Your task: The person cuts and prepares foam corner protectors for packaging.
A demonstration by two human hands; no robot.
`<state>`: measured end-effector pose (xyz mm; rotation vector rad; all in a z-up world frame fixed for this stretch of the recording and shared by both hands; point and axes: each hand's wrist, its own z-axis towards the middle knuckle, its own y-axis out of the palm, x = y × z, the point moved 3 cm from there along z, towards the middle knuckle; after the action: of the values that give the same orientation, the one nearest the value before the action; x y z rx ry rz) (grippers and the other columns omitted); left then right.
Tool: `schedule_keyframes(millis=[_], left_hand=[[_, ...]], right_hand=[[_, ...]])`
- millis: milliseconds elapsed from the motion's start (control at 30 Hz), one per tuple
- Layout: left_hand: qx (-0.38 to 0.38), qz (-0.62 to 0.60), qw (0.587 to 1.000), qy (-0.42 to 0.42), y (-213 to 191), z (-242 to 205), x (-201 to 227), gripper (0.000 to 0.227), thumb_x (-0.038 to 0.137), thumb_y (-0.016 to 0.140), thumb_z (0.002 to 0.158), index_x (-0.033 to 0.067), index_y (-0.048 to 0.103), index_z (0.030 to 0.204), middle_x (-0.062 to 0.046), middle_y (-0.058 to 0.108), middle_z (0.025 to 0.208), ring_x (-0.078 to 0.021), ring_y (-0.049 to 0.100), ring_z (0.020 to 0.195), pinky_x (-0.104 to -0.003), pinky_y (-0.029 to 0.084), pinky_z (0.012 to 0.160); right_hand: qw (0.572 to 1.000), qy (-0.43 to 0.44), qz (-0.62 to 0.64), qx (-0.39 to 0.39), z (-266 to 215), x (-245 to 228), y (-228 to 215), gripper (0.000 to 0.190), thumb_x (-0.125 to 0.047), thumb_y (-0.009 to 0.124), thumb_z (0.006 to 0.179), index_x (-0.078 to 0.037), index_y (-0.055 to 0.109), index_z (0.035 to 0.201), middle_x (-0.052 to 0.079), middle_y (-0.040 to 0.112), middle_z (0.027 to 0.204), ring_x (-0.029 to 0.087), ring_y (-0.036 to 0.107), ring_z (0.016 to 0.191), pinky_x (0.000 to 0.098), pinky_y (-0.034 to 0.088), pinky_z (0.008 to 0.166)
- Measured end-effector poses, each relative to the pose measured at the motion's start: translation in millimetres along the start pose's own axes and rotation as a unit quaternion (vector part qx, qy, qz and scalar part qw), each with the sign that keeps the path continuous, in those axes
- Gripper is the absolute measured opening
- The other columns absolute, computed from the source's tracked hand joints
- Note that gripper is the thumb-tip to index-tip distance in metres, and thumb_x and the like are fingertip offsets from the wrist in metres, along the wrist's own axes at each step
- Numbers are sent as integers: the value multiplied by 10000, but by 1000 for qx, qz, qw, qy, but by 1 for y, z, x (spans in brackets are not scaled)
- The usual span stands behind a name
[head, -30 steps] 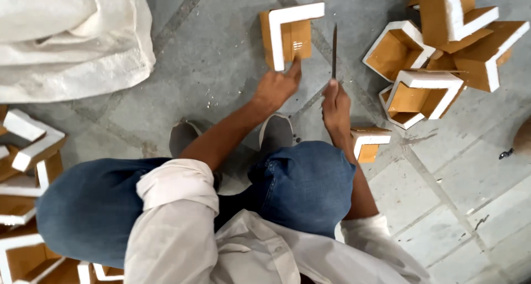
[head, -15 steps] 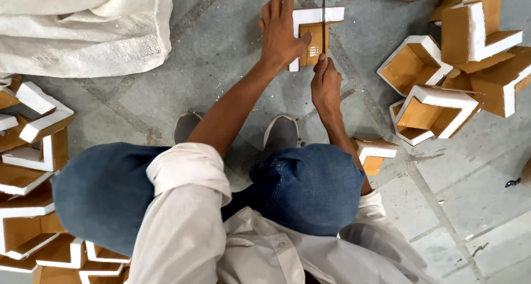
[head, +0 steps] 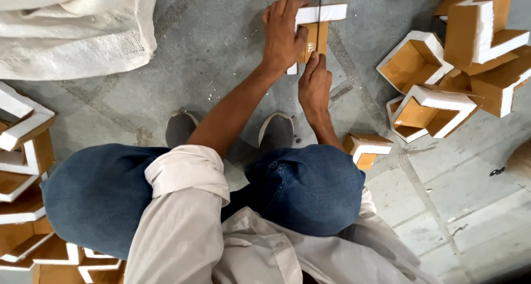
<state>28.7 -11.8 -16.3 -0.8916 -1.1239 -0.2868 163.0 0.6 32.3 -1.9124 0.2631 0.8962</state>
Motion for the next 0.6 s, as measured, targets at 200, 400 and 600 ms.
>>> schedule_keyframes(millis=[200, 400, 600], left_hand=[[-3, -18, 1000, 17, 2, 4, -4, 505, -52, 679, 754, 108, 558, 1217, -55, 538, 1168, -278, 533, 1124, -499, 345, 1095], [-25, -49, 998, 11, -2, 9, -4, 484, -72, 672, 748, 74, 548, 1192, -84, 513, 1160, -322, 507, 1095, -481, 402, 1016], [-30, -69, 997, 14, -9, 12, 2, 447, -72, 650, 744, 37, 544, 1165, -140, 515, 1183, -380, 495, 1120, -508, 421, 1000]], right_hand=[[998, 20, 16, -53, 16, 7, 1, 477, -299, 278, 1150, 23, 566, 949, 177, 555, 611, 262, 519, 479, 471, 350, 472], [998, -40, 13, -44, 30, 1, 3, 469, -283, 291, 1175, 53, 574, 1011, 220, 550, 685, 340, 504, 543, 481, 383, 546], [994, -30, 64, -81, 55, 0, 10, 448, -289, 306, 1153, 41, 581, 1024, 222, 673, 755, 376, 711, 665, 466, 487, 574]])
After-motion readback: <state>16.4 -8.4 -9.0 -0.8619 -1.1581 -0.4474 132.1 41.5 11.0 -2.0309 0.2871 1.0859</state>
